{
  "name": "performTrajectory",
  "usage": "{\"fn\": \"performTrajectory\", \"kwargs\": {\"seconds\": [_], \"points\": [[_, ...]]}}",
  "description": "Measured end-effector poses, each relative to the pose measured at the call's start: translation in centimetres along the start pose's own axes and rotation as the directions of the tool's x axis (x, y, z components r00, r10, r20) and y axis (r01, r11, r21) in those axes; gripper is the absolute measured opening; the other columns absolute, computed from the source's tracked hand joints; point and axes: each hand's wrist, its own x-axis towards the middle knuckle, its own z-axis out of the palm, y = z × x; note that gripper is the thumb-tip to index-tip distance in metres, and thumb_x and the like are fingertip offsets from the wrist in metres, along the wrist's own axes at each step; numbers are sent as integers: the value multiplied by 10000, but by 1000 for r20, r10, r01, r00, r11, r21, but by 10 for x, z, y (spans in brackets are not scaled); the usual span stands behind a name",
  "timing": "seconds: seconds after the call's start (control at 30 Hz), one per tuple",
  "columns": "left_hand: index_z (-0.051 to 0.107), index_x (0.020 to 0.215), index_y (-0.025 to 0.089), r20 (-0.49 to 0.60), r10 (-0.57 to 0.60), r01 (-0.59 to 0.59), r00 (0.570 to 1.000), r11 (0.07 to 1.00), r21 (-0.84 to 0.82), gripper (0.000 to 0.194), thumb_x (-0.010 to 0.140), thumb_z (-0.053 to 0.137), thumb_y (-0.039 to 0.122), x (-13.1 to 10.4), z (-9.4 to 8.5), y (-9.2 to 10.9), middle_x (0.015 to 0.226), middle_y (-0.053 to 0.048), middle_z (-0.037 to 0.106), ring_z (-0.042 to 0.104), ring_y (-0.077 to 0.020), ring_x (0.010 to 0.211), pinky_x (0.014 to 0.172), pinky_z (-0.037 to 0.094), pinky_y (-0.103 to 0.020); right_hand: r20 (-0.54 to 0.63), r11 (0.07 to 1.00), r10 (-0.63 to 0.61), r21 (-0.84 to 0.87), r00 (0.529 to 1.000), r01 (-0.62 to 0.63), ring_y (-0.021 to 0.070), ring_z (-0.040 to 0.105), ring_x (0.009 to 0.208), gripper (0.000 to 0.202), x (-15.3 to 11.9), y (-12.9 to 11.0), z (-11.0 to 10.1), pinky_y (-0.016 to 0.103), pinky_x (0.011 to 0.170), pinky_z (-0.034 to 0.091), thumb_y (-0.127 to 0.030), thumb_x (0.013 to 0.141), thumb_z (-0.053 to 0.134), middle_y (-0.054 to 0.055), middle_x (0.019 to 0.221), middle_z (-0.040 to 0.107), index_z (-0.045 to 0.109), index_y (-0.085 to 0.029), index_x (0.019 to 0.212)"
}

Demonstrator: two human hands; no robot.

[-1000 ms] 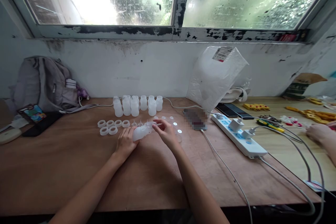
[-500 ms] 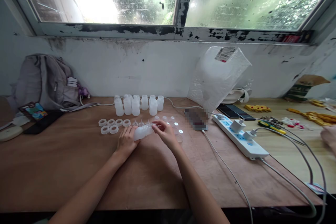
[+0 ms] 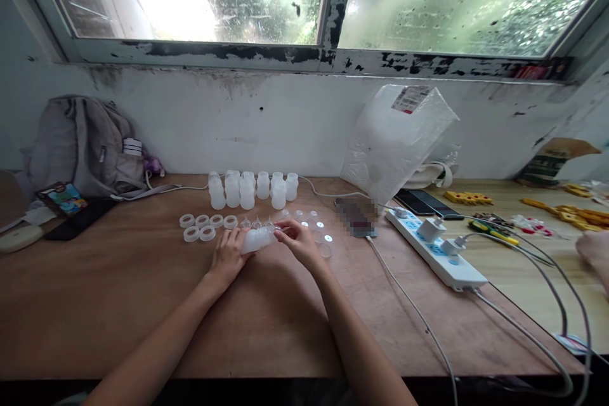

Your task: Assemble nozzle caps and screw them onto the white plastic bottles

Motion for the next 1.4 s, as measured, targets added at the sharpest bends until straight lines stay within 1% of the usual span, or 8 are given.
{"fn": "performTrajectory", "kwargs": {"seconds": [0.23, 0.37, 0.5, 0.63, 0.73, 0.83, 1.1, 1.4], "points": [[463, 1124, 197, -9, 14, -14, 1000, 1000, -6, 441, 726, 573, 351, 0, 2, -1, 1010, -79, 540, 462, -253, 908, 775, 385, -350, 31, 999, -31, -10, 999, 31, 131, 535, 615, 276, 0, 4, -1, 251, 566, 406, -340, 689, 625, 15, 678, 614, 613, -173, 909], [462, 1125, 200, -2, 2, -2, 1000, 1000, -31, 469, 704, 599, 356, 0, 2, -2, 1013, -75, 538, 460, -246, 908, 775, 385, -342, 33, 1000, -22, 21, 999, 21, 128, 530, 637, 267, 0, 3, -1, 257, 592, 416, -324, 669, 645, 15, 707, 606, 617, -171, 886], [474, 1096, 222, 11, 32, -31, 999, 996, -82, 423, 712, 591, 356, 1, 0, -1, 999, -56, 535, 458, -230, 924, 778, 388, -320, 16, 974, 92, 208, 996, -94, 124, 518, 631, 231, 0, 3, 1, 250, 559, 429, -368, 672, 631, 8, 694, 574, 613, -165, 781], [479, 1093, 237, 28, 126, -123, 992, 989, -87, 391, 728, 570, 347, 0, -3, 5, 1001, -44, 541, 462, -228, 918, 766, 395, -327, -15, 882, 265, 407, 964, -236, 102, 491, 551, 329, 2, 9, 5, 224, 499, 381, -466, 696, 571, 9, 641, 561, 571, -147, 613], [486, 1097, 248, 36, 184, -182, 982, 982, -55, 357, 745, 540, 265, -1, -4, 9, 999, -42, 548, 466, -229, 909, 746, 397, -334, 125, 803, 346, 473, 930, -362, 112, 499, 523, 389, 1, 12, 9, 232, 486, 358, -522, 706, 528, 22, 624, 581, 591, -145, 631], [498, 1084, 250, 38, 196, -195, 980, 980, -27, 360, 731, 512, 181, -2, -6, 10, 988, -43, 552, 468, -226, 900, 738, 390, -335, 264, 735, 376, 499, 888, -459, 121, 513, 529, 401, -2, 10, 14, 239, 499, 361, -526, 725, 502, 28, 645, 594, 618, -144, 685], [542, 974, 224, 71, 194, -196, 978, 981, 19, 335, 650, 503, 147, -2, -8, 7, 926, -59, 563, 470, -238, 861, 695, 379, -337, 250, 670, 400, 577, 882, -467, 94, 452, 469, 357, -6, 10, 30, 223, 473, 323, -475, 697, 559, -3, 534, 539, 576, -141, 570], [537, 983, 215, 96, 159, -165, 983, 985, 60, 377, 615, 489, 146, -3, -8, 11, 913, -69, 568, 473, -248, 848, 652, 380, -331, 242, 674, 383, 586, 892, -449, 98, 437, 457, 351, -6, 18, 34, 223, 449, 305, -465, 709, 544, -1, 527, 527, 553, -144, 568]]}}
